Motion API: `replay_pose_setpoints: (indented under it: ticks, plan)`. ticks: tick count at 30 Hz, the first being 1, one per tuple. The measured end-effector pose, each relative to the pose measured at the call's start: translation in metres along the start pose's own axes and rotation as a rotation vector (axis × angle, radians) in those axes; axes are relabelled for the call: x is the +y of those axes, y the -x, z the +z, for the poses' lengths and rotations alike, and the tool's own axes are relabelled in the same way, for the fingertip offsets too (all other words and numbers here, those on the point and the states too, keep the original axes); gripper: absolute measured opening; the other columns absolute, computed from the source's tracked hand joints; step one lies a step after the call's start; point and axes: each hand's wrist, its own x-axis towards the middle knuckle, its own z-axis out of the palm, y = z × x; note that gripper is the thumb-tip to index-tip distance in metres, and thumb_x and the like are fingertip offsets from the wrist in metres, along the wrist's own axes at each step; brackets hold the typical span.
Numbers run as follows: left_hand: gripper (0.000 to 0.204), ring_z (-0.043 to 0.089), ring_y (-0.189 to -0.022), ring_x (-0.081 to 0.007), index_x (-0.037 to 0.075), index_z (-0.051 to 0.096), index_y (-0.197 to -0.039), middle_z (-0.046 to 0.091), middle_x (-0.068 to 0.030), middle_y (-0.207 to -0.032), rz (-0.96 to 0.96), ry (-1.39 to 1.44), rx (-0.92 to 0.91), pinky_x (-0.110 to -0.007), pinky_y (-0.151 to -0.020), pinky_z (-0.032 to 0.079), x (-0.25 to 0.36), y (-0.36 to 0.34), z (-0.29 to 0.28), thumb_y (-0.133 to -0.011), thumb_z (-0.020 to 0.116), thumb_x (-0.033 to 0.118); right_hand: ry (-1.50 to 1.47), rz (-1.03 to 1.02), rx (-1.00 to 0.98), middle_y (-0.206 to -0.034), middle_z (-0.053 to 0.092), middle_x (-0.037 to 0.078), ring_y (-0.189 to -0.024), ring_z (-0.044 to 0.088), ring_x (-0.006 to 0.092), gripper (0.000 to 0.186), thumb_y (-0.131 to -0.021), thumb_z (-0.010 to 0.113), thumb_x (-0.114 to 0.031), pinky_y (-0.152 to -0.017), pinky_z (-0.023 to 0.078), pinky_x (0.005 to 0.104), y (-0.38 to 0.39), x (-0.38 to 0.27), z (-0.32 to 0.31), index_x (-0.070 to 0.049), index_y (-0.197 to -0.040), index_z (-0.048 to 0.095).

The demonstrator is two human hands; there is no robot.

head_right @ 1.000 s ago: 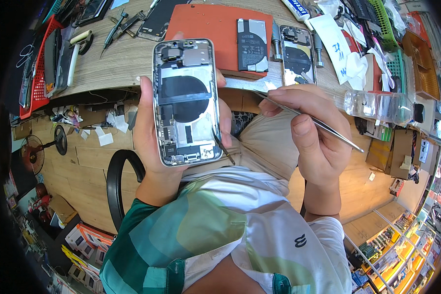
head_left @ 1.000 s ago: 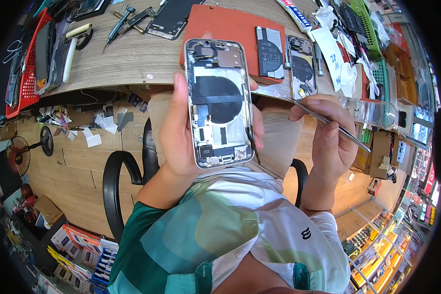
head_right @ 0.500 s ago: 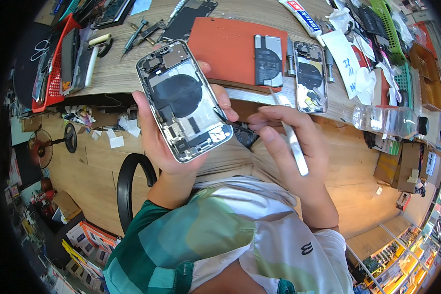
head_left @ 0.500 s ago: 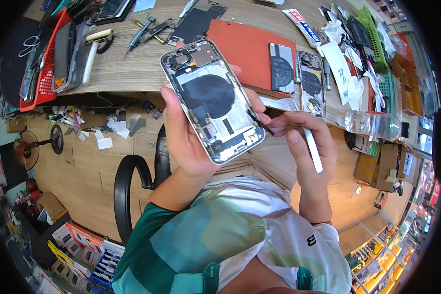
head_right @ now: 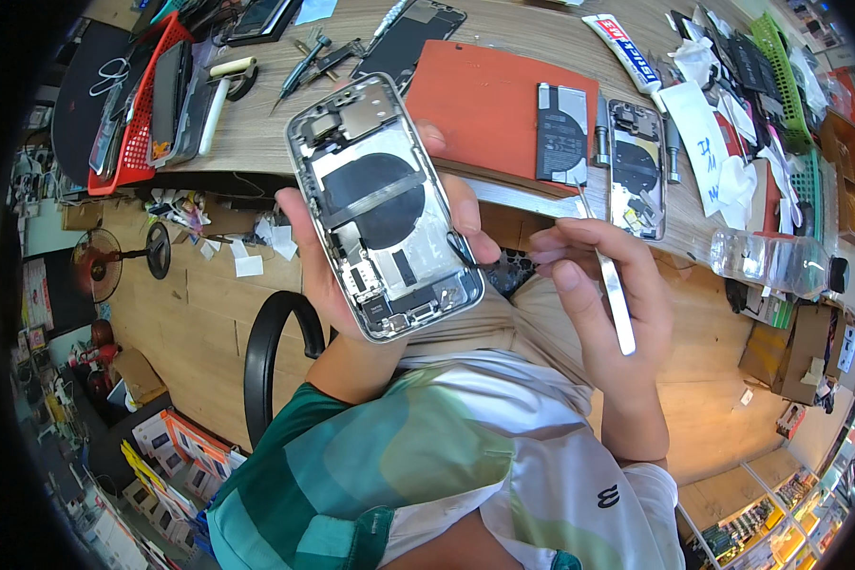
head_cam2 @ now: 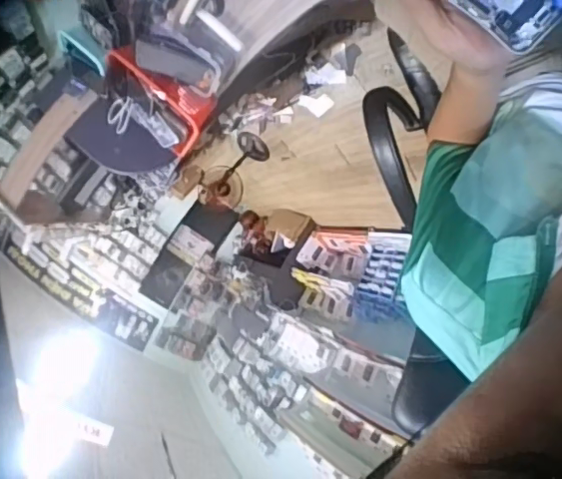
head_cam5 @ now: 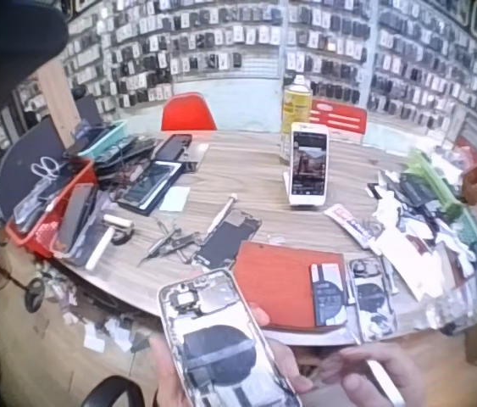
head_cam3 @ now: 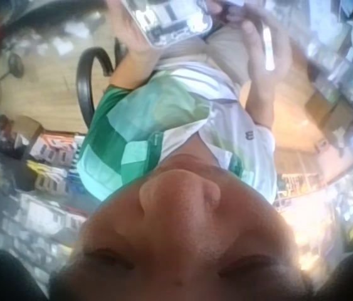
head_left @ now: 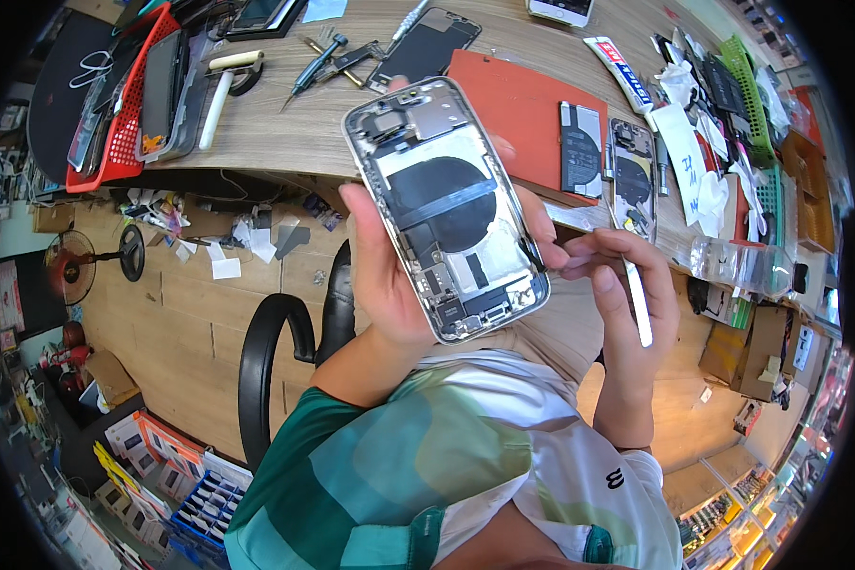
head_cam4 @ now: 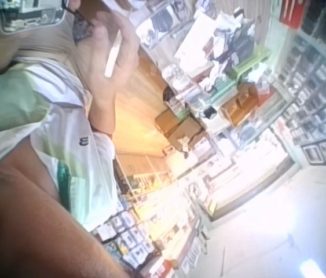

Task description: The person uses tweezers and a metal spudger to carefully remove internal components from a disassembled smartphone. They lift and detach a circular wireless charging coil and set it aside on the workbench.

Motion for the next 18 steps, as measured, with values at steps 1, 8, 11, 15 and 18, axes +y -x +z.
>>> replay_pose_setpoints:
  ticks: [1, 8, 11, 15, 18]
  plan:
    - [0.1, 0.07, -0.101, -0.0387, -0.008, 0.03, -0.156, 0.053, -0.0295, -0.136, 0.004, 0.022, 0.022, -0.049, -0.075, 0.066, -0.001, -0.001, 0.003, -0.106, 0.024, 0.078, -0.004, 0.006, 0.011, -0.118, 0.075, 0.02, -0.106, 0.074, 0.0231, 0.031, -0.105, 0.066, -0.003, -0.096, 0.059, 0.0354, 0.001, 0.0, 0.0, 0.006, -0.134, 0.061]
    - [0.086, 0.067, -0.079, -0.0369, -0.007, 0.026, -0.157, 0.044, -0.029, -0.135, 0.051, 0.136, 0.143, -0.046, -0.056, 0.066, 0.0, -0.003, 0.016, -0.112, 0.025, 0.066, -0.008, 0.011, 0.013, -0.118, 0.075, 0.02, -0.106, 0.074, 0.0227, 0.03, -0.105, 0.065, -0.002, -0.096, 0.06, 0.0364, 0.003, 0.003, 0.0, 0.007, -0.134, 0.061]
    - [0.084, 0.066, -0.075, -0.0342, -0.006, 0.027, -0.157, 0.044, -0.0288, -0.133, 0.04, 0.115, 0.126, -0.043, -0.05, 0.064, 0.001, -0.002, 0.016, -0.112, 0.026, 0.065, -0.011, 0.018, 0.011, -0.117, 0.075, 0.021, -0.105, 0.074, 0.0226, 0.03, -0.105, 0.065, -0.002, -0.095, 0.06, 0.0363, 0.004, 0.005, 0.0, 0.007, -0.133, 0.061]
    - [0.084, 0.069, -0.075, -0.0361, 0.001, 0.033, -0.157, 0.051, -0.0259, -0.133, 0.016, 0.153, 0.074, -0.044, -0.051, 0.059, 0.002, -0.002, 0.013, -0.11, 0.022, 0.07, -0.007, 0.027, 0.015, -0.117, 0.075, 0.02, -0.104, 0.074, 0.0225, 0.03, -0.104, 0.066, -0.003, -0.094, 0.06, 0.0361, 0.004, 0.006, 0.0, 0.007, -0.133, 0.061]
    - [0.086, 0.068, -0.073, -0.0356, -0.004, 0.037, -0.152, 0.051, -0.0263, -0.132, -0.016, 0.139, 0.049, -0.043, -0.049, 0.059, 0.002, -0.001, 0.007, -0.11, 0.023, 0.07, 0.0, 0.027, 0.012, -0.117, 0.075, 0.02, -0.104, 0.074, 0.0225, 0.03, -0.104, 0.066, -0.003, -0.094, 0.06, 0.0361, 0.005, 0.007, -0.001, 0.007, -0.132, 0.062]
